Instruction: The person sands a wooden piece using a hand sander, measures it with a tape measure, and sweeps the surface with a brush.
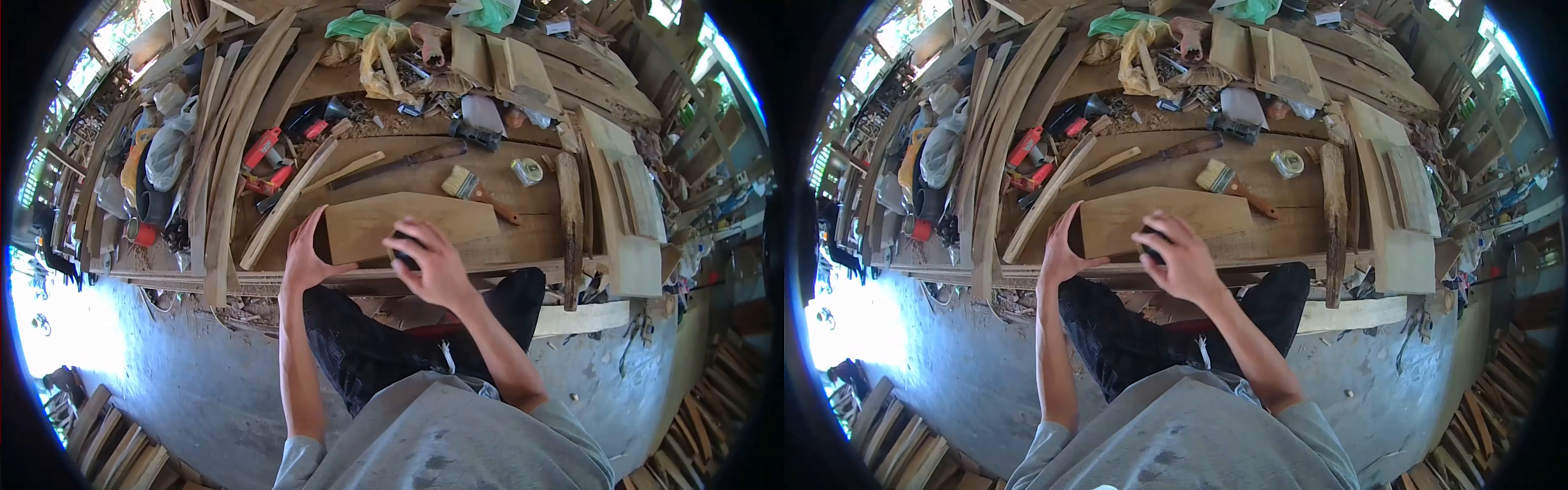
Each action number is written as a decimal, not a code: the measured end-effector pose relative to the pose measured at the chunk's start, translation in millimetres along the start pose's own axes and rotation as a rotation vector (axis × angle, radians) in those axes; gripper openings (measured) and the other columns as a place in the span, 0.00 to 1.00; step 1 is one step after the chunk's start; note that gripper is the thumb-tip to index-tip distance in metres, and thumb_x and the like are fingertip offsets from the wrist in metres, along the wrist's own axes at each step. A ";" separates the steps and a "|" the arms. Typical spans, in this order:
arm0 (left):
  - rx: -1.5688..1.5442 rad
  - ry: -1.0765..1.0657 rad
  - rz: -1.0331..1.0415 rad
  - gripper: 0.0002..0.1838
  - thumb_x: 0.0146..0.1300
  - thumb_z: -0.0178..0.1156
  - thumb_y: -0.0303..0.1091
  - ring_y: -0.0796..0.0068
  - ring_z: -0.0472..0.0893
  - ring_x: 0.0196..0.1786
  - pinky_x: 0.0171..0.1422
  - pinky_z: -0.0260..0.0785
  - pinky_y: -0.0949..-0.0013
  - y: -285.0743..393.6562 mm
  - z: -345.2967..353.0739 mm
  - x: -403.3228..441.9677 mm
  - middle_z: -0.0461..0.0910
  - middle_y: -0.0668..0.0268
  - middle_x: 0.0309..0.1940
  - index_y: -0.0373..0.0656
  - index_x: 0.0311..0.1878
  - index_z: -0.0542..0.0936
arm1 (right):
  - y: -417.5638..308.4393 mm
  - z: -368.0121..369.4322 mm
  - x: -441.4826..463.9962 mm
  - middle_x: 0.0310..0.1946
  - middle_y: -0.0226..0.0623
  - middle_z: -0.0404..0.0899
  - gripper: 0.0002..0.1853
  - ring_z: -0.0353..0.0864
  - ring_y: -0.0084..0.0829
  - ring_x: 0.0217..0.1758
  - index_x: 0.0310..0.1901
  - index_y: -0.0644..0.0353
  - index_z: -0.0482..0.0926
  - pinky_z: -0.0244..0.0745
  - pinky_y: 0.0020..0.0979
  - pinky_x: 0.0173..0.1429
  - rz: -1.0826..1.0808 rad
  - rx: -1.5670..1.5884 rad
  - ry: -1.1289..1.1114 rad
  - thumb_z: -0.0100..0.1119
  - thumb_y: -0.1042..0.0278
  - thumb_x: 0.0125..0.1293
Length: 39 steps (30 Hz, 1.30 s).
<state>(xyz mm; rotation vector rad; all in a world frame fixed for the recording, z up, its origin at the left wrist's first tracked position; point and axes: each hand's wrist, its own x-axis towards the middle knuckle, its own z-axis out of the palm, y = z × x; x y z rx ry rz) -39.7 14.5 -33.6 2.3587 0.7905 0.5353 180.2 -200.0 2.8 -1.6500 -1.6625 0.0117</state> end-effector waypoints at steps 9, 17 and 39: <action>-0.001 -0.027 -0.025 0.73 0.37 0.92 0.52 0.50 0.73 0.83 0.90 0.57 0.47 -2.3 -2.0 -0.2 0.75 0.52 0.80 0.47 0.89 0.63 | 18.3 8.2 11.5 0.65 0.45 0.83 0.19 0.80 0.53 0.73 0.61 0.54 0.86 0.73 0.54 0.80 0.196 -0.026 0.144 0.70 0.69 0.68; 0.032 0.062 0.081 0.66 0.41 0.84 0.43 0.47 0.79 0.78 0.85 0.66 0.48 -13.0 5.7 -1.1 0.81 0.51 0.76 0.45 0.88 0.65 | -34.9 90.3 67.5 0.67 0.44 0.83 0.17 0.78 0.50 0.77 0.57 0.54 0.88 0.71 0.51 0.84 -0.004 0.159 0.008 0.70 0.67 0.67; 0.031 0.060 -0.033 0.71 0.36 0.90 0.61 0.49 0.78 0.79 0.88 0.62 0.48 1.9 0.8 -0.2 0.78 0.52 0.79 0.41 0.84 0.70 | 69.5 -14.0 18.1 0.65 0.43 0.83 0.18 0.79 0.51 0.74 0.61 0.52 0.87 0.73 0.53 0.78 0.282 -0.410 0.258 0.69 0.66 0.70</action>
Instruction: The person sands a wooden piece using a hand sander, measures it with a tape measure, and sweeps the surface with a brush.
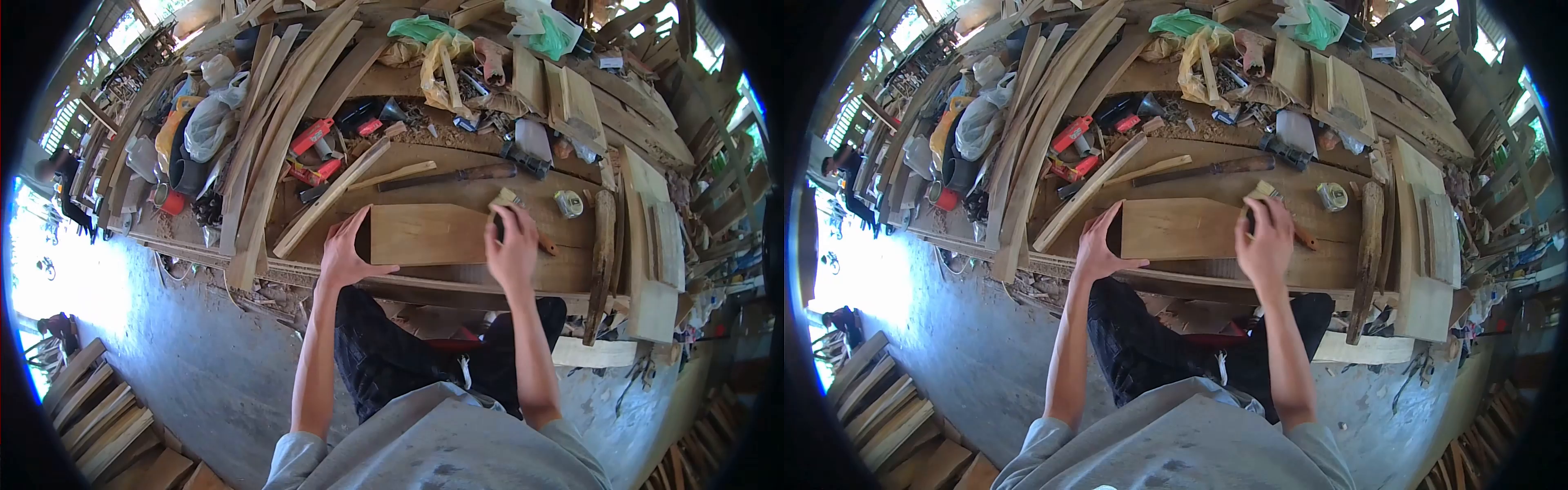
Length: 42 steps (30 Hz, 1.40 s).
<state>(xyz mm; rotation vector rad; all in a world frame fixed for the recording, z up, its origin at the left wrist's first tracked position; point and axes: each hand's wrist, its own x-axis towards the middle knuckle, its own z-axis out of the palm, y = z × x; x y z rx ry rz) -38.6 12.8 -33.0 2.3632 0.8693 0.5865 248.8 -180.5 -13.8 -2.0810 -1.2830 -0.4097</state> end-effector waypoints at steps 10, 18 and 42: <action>0.037 0.008 0.045 0.70 0.38 0.89 0.53 0.52 0.77 0.80 0.87 0.62 0.49 -14.0 9.7 -3.8 0.78 0.51 0.79 0.45 0.88 0.67 | -138.0 36.8 -42.5 0.68 0.41 0.81 0.22 0.77 0.48 0.76 0.63 0.50 0.85 0.70 0.53 0.78 -0.237 0.371 -0.177 0.69 0.66 0.67; 0.044 0.003 0.029 0.77 0.35 0.91 0.61 0.54 0.78 0.80 0.87 0.62 0.49 6.3 1.4 -3.9 0.78 0.54 0.80 0.49 0.90 0.62 | -72.2 4.4 -38.7 0.68 0.39 0.82 0.22 0.78 0.48 0.76 0.60 0.50 0.87 0.70 0.53 0.79 -0.110 0.333 -0.164 0.70 0.68 0.63; 0.011 0.021 0.017 0.72 0.38 0.88 0.64 0.50 0.77 0.80 0.86 0.62 0.49 10.6 -0.3 -2.2 0.78 0.52 0.79 0.49 0.88 0.66 | -59.6 9.8 -31.3 0.68 0.40 0.82 0.17 0.79 0.49 0.76 0.58 0.48 0.90 0.72 0.53 0.78 -0.121 0.245 -0.119 0.70 0.64 0.69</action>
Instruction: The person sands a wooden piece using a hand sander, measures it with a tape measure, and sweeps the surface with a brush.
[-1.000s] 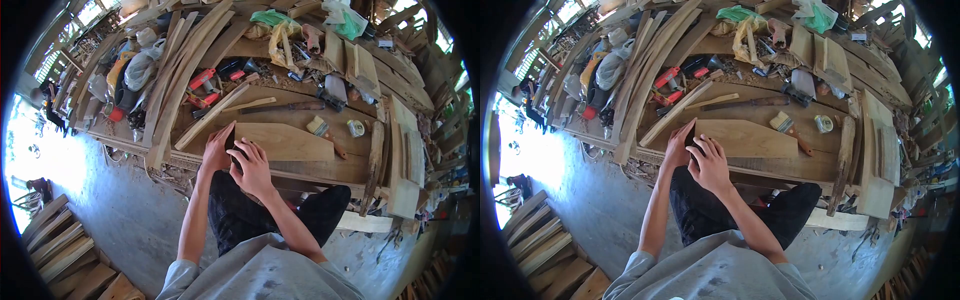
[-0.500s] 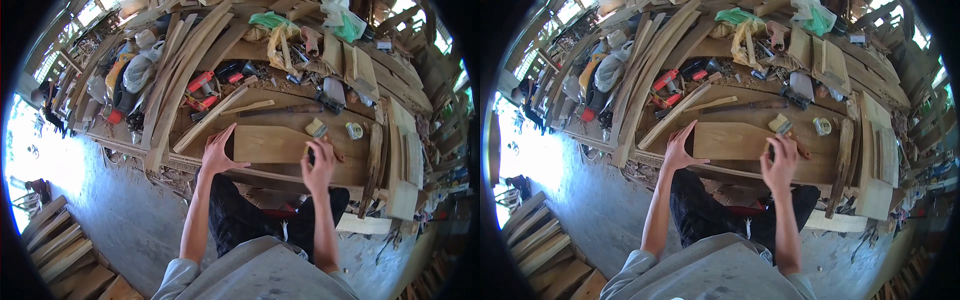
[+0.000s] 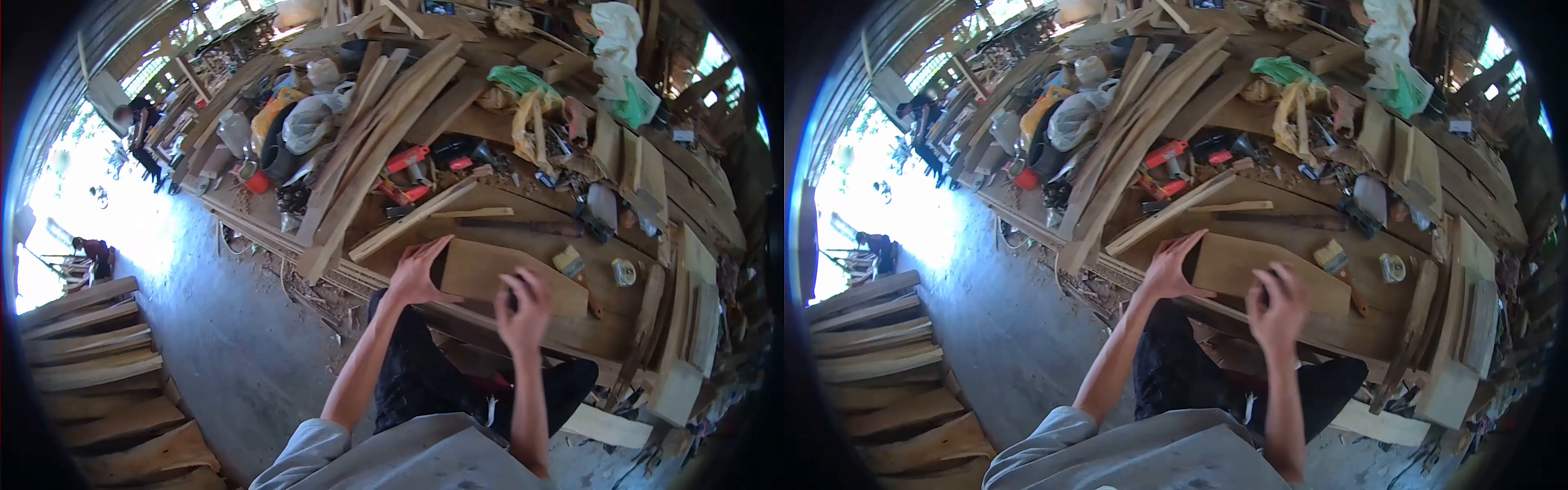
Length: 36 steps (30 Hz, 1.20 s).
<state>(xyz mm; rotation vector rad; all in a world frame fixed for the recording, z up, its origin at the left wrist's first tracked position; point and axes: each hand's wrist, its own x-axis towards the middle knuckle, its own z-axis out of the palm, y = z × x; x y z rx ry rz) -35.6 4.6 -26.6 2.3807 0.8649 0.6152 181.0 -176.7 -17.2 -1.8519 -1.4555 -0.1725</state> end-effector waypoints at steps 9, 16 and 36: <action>-0.005 0.035 0.025 0.69 0.40 0.87 0.57 0.53 0.75 0.82 0.87 0.61 0.47 -8.1 4.8 -2.9 0.77 0.57 0.81 0.51 0.88 0.66 | -36.2 35.1 20.0 0.71 0.42 0.79 0.19 0.73 0.50 0.82 0.65 0.50 0.84 0.69 0.57 0.82 -0.137 0.059 -0.142 0.66 0.64 0.75; 0.004 -0.008 0.033 0.65 0.40 0.87 0.52 0.53 0.77 0.81 0.85 0.64 0.48 -15.2 9.0 0.2 0.79 0.55 0.79 0.49 0.86 0.68 | -60.6 44.8 8.8 0.73 0.41 0.79 0.20 0.73 0.50 0.82 0.65 0.48 0.86 0.67 0.55 0.82 -0.122 0.132 -0.148 0.66 0.63 0.74; 0.057 0.000 0.061 0.57 0.51 0.79 0.44 0.56 0.80 0.78 0.85 0.63 0.51 -40.4 23.4 -2.2 0.81 0.59 0.77 0.46 0.87 0.67 | -81.1 88.7 31.6 0.68 0.44 0.84 0.23 0.76 0.49 0.81 0.67 0.54 0.83 0.68 0.51 0.85 -0.157 0.206 -0.107 0.68 0.59 0.73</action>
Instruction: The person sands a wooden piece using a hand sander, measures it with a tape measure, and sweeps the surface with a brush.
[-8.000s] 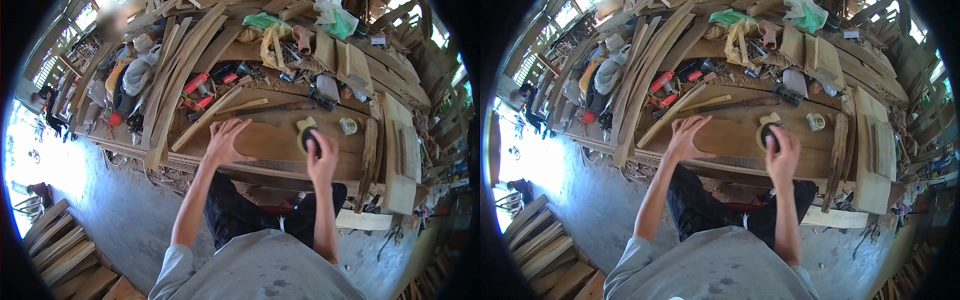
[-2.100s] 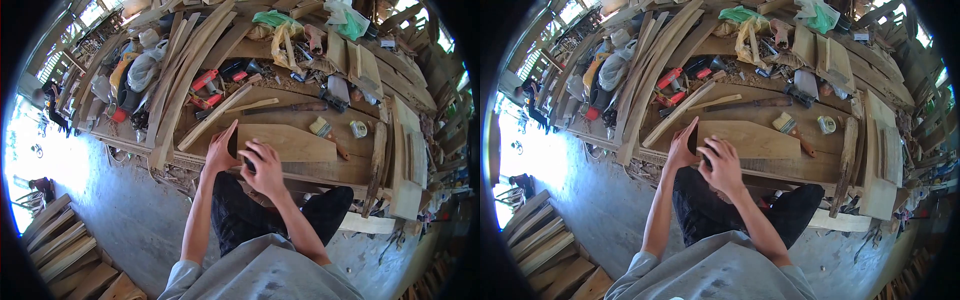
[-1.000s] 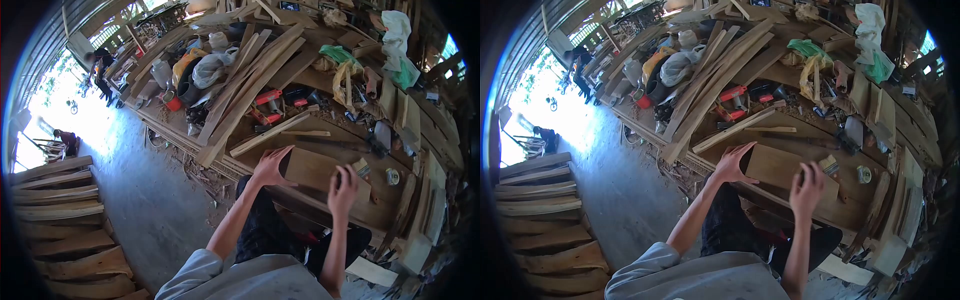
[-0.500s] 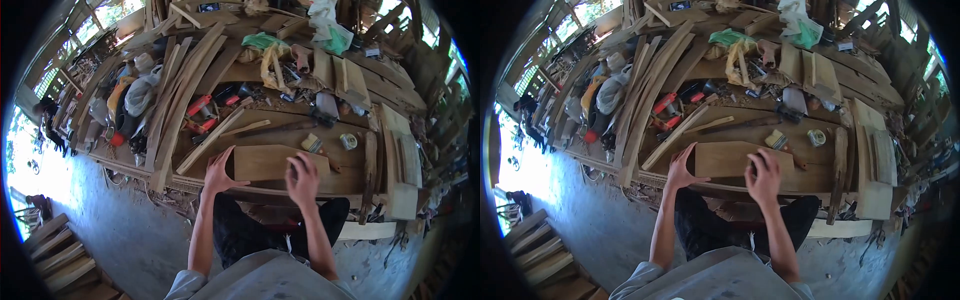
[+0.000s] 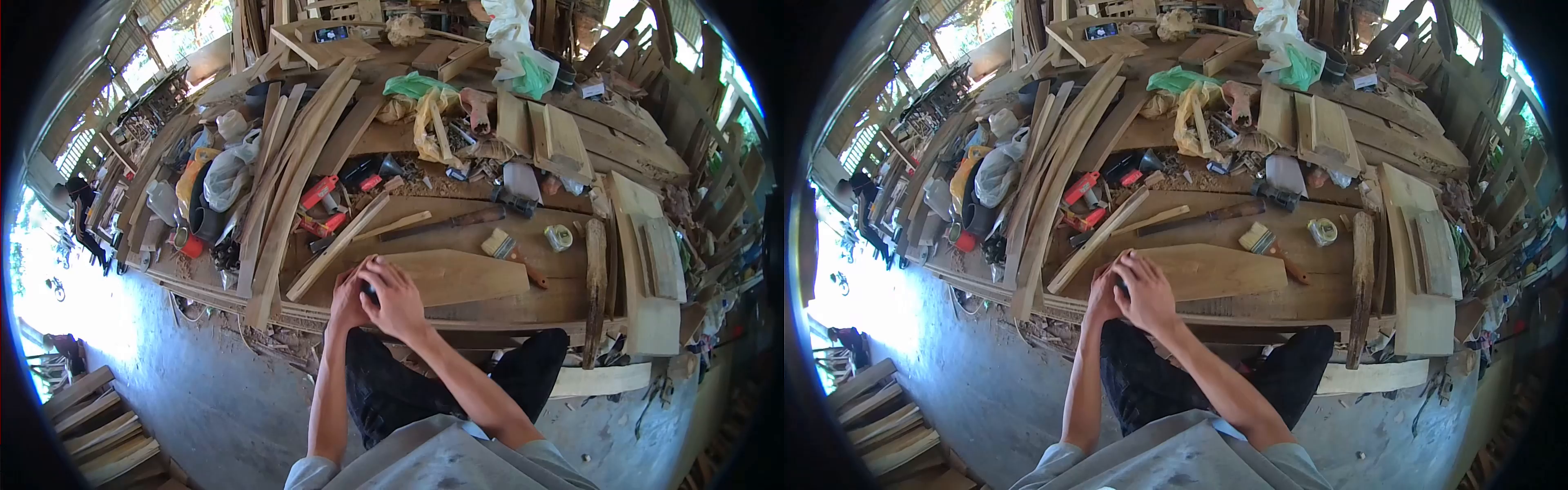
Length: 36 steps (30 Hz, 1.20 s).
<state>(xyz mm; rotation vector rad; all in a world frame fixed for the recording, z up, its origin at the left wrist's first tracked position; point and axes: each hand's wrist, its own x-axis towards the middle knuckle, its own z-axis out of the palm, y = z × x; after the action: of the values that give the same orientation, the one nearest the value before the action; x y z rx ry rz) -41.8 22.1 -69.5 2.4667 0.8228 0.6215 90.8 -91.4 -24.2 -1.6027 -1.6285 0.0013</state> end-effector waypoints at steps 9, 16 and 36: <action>-0.031 -0.022 -0.072 0.71 0.34 0.92 0.58 0.51 0.80 0.77 0.87 0.62 0.50 34.6 -21.1 4.3 0.84 0.54 0.73 0.45 0.85 0.69 | 75.6 -94.6 -19.0 0.66 0.44 0.84 0.23 0.80 0.51 0.76 0.64 0.59 0.82 0.74 0.49 0.80 0.221 -0.292 0.170 0.72 0.61 0.71; -0.036 -0.019 -0.087 0.72 0.33 0.93 0.58 0.53 0.79 0.78 0.88 0.60 0.49 39.1 -22.7 3.8 0.83 0.54 0.73 0.47 0.85 0.68 | 122.8 -165.1 -72.6 0.63 0.45 0.85 0.21 0.81 0.54 0.73 0.61 0.58 0.83 0.76 0.54 0.75 0.383 -0.444 0.429 0.71 0.66 0.68; 0.001 -0.033 -0.107 0.72 0.34 0.92 0.59 0.54 0.79 0.79 0.87 0.61 0.48 38.1 -25.0 5.6 0.82 0.54 0.75 0.48 0.86 0.68 | 99.5 -139.8 -64.7 0.58 0.46 0.87 0.20 0.84 0.55 0.68 0.57 0.58 0.85 0.79 0.53 0.70 0.283 -0.486 0.452 0.71 0.70 0.63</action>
<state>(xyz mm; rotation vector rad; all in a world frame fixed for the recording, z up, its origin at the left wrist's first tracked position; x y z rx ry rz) -34.9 5.5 -27.2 2.4089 0.9356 0.5409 238.2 -200.5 -20.2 -2.0058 -1.0889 -0.6061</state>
